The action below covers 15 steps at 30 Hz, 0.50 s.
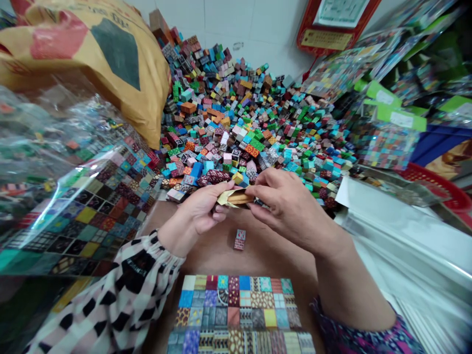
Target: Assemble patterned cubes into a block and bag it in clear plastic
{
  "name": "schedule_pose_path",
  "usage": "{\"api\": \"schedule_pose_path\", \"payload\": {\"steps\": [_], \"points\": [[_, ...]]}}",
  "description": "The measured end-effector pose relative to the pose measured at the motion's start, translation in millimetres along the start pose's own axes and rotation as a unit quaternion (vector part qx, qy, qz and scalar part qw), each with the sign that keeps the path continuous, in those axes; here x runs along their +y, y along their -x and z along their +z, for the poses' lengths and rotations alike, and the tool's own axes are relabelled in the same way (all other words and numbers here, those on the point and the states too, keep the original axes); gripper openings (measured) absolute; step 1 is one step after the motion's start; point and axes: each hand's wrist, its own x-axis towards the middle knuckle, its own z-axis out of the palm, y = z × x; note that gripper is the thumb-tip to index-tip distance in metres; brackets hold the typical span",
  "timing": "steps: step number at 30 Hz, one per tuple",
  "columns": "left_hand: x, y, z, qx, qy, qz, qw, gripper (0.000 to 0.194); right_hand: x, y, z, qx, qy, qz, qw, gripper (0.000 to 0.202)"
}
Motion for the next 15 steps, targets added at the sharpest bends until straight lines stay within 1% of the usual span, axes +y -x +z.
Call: {"api": "schedule_pose_path", "payload": {"steps": [6, 12, 15], "points": [[0, 0, 0.1, -0.002, 0.008, -0.006, 1.0, 0.035, 0, -1, 1, 0.009, -0.046, 0.009, 0.999, 0.014], [3, 6, 6.4, 0.007, 0.002, 0.005, 1.0, 0.037, 5, 2, -7, 0.015, -0.113, 0.002, 0.993, 0.019], [3, 6, 6.8, 0.005, -0.009, 0.017, 1.0, 0.035, 7, 3, -9, 0.018, -0.116, 0.007, 0.993, 0.02]]}}
